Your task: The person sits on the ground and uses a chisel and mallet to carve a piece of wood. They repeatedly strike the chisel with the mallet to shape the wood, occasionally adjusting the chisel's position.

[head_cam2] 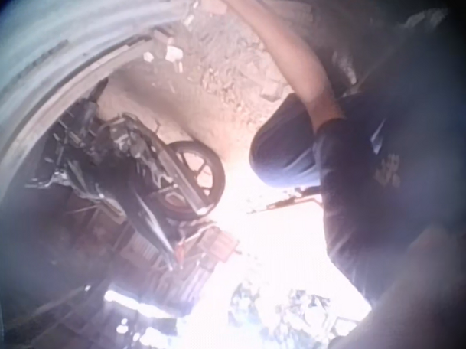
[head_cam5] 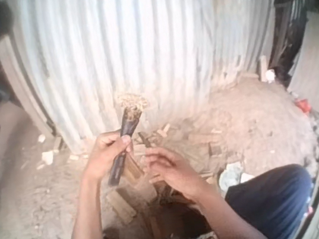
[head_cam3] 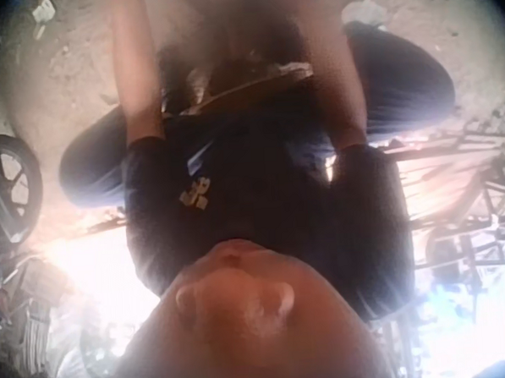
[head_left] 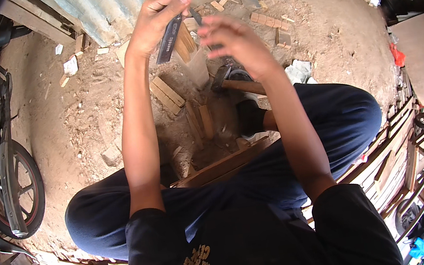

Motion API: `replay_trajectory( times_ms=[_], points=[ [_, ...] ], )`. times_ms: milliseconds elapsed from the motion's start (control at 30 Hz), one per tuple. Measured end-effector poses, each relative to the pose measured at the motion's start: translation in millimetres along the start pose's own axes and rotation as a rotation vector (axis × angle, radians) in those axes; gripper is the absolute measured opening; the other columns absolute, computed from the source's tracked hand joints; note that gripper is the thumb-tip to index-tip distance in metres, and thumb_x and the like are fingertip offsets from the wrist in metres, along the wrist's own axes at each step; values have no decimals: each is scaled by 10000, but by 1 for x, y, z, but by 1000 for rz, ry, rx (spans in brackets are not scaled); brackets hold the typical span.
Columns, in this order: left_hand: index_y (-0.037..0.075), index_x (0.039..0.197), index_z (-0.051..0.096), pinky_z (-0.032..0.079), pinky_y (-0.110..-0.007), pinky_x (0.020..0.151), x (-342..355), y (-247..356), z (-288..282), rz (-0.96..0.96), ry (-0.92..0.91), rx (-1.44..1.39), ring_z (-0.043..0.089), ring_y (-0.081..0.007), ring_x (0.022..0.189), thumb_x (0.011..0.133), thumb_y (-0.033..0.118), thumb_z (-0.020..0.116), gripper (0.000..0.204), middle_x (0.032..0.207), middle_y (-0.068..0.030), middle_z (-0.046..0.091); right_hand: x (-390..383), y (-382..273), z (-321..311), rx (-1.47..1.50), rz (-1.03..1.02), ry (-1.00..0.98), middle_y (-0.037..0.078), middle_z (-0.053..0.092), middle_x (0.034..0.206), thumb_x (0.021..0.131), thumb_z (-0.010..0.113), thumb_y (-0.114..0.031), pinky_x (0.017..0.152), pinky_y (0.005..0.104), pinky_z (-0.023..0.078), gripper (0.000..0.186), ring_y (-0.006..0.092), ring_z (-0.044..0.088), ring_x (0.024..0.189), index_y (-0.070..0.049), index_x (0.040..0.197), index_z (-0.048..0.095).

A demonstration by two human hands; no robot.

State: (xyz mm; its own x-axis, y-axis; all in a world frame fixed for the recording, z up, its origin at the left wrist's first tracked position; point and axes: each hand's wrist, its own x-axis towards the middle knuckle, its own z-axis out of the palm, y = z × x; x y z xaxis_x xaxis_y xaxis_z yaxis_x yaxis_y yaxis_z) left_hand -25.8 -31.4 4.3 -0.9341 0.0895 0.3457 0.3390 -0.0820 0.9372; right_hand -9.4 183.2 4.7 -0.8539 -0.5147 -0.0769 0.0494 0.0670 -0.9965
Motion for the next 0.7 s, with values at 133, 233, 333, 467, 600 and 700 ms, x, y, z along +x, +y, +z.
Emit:
replay_trajectory(
  times_ms=[133,233,333,467,600,700],
  points=[
    [43,864,751,463,-239,724,0,5,13,11,-45,25,595,-74,770,928,289,718,257,796,-2,679,-10,-79,19,165,-315,155,185,650,1163,997,546,-319,852,376,552,489,240,669,1015,58,1307,516],
    [42,902,764,493,-258,794,-2,11,21,22,-47,20,633,-95,824,917,271,726,233,833,-21,708,-2,-95,27,352,-56,361,81,654,812,992,625,-256,656,249,524,325,108,624,737,19,1161,584],
    [25,930,766,499,-273,846,-5,18,28,-28,-120,95,651,-113,853,907,247,733,226,856,-41,721,4,-89,32,206,-274,166,58,677,796,970,671,-196,677,220,495,242,77,619,785,17,1080,640],
    [-5,928,718,502,-333,860,-9,13,50,34,94,38,630,-147,831,972,721,338,821,882,-78,701,-3,-83,37,225,-332,334,41,651,716,969,663,-161,567,227,453,181,78,601,665,-2,884,681],
    [6,938,694,488,-346,795,-7,10,53,94,-5,51,580,-158,719,758,877,-158,1232,750,-69,618,-19,-120,27,159,-613,469,-15,518,521,961,663,-148,390,233,291,298,47,440,416,-85,677,598],
    [15,992,684,465,-316,739,-7,12,54,82,-16,67,574,-155,697,729,885,-191,1261,698,-38,576,-12,-153,25,205,-790,386,-46,473,522,945,674,-163,382,232,243,341,23,378,412,-128,642,523]
  ],
)
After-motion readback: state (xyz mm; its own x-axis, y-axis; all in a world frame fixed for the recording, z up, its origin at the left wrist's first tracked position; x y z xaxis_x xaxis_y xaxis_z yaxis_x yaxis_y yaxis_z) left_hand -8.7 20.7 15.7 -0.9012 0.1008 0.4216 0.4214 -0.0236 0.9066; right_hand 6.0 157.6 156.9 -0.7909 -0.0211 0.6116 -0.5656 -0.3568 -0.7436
